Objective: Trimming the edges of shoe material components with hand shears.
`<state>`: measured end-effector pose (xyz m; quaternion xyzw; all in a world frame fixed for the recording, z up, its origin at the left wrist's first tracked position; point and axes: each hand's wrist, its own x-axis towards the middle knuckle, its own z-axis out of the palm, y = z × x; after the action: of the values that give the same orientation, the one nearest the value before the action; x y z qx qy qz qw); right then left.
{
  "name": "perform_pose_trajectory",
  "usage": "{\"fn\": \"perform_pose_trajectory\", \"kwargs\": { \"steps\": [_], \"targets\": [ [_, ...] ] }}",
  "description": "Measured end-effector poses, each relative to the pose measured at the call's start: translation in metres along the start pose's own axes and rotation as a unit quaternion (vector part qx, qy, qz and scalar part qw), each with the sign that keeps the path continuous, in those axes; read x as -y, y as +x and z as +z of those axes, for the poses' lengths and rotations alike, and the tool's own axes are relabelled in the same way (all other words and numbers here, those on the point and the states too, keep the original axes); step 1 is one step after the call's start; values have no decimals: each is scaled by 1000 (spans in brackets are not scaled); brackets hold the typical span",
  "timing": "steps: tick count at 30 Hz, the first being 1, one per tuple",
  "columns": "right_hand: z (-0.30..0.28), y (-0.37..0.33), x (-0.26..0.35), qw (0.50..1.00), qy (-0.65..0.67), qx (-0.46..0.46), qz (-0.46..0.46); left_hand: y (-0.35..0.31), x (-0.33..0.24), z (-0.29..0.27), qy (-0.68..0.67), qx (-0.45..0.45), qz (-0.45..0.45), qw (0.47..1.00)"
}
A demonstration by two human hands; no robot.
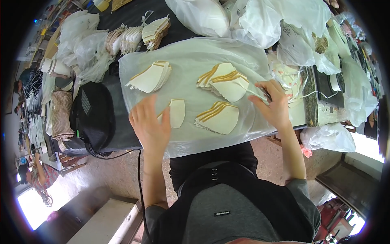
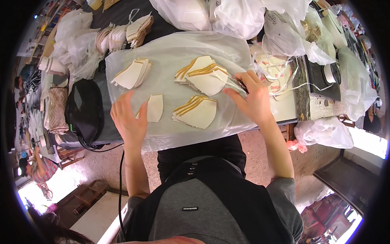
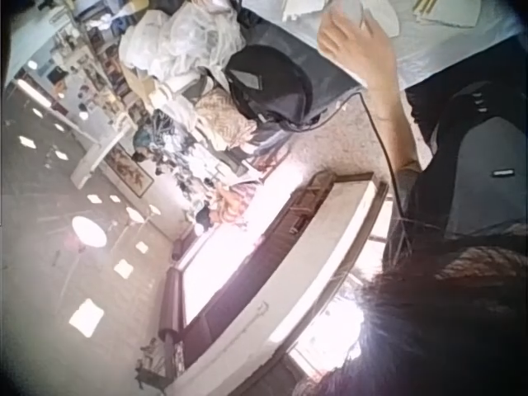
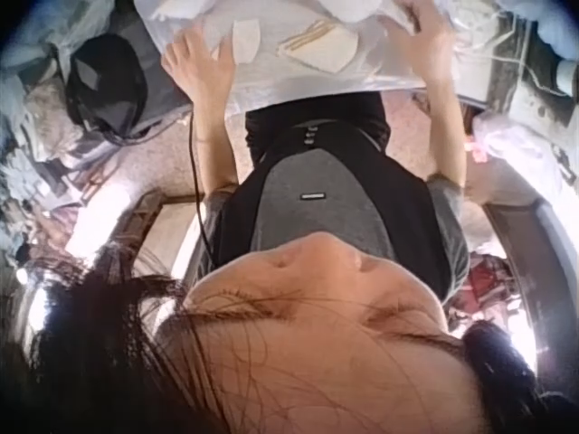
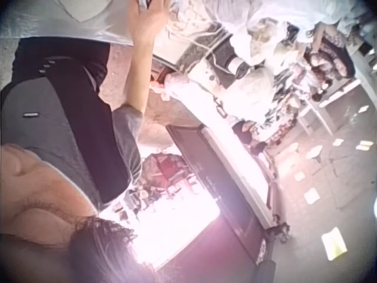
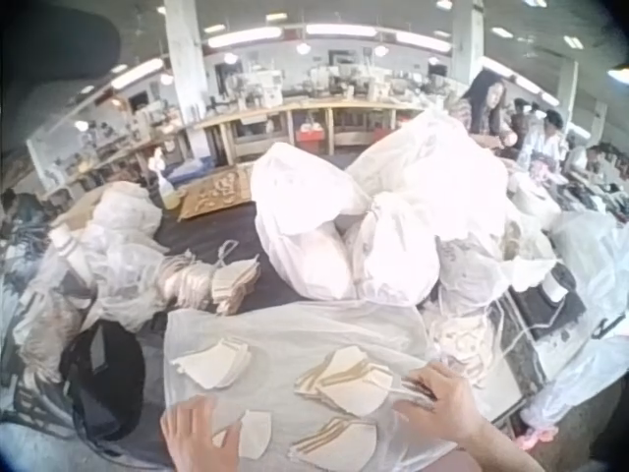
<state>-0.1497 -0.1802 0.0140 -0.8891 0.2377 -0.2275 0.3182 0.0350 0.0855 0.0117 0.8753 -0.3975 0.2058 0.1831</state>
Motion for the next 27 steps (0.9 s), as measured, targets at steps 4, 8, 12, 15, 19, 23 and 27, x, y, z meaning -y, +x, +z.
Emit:
{"fn": "perform_pose_trajectory", "kwargs": {
  "steps": [4,8,12,15,19,23,27],
  "targets": [
    [21,12,-17,995,-26,43,-86,-49,-72,10,-224,118,88,963],
    [11,17,-26,996,-26,79,-36,-62,-79,17,-216,127,156,956],
    [3,29,21,928,313,199,39,-57,-68,19,-218,122,189,950],
    [20,35,49,874,322,346,114,-65,-65,25,-240,115,199,943],
    [52,32,39,867,257,425,33,-77,-69,30,-217,74,154,961],
    [70,43,41,865,130,480,-70,-82,-70,33,-215,61,144,964],
    [64,46,45,813,182,548,80,-86,-66,35,-232,63,142,960]
  ]
}}
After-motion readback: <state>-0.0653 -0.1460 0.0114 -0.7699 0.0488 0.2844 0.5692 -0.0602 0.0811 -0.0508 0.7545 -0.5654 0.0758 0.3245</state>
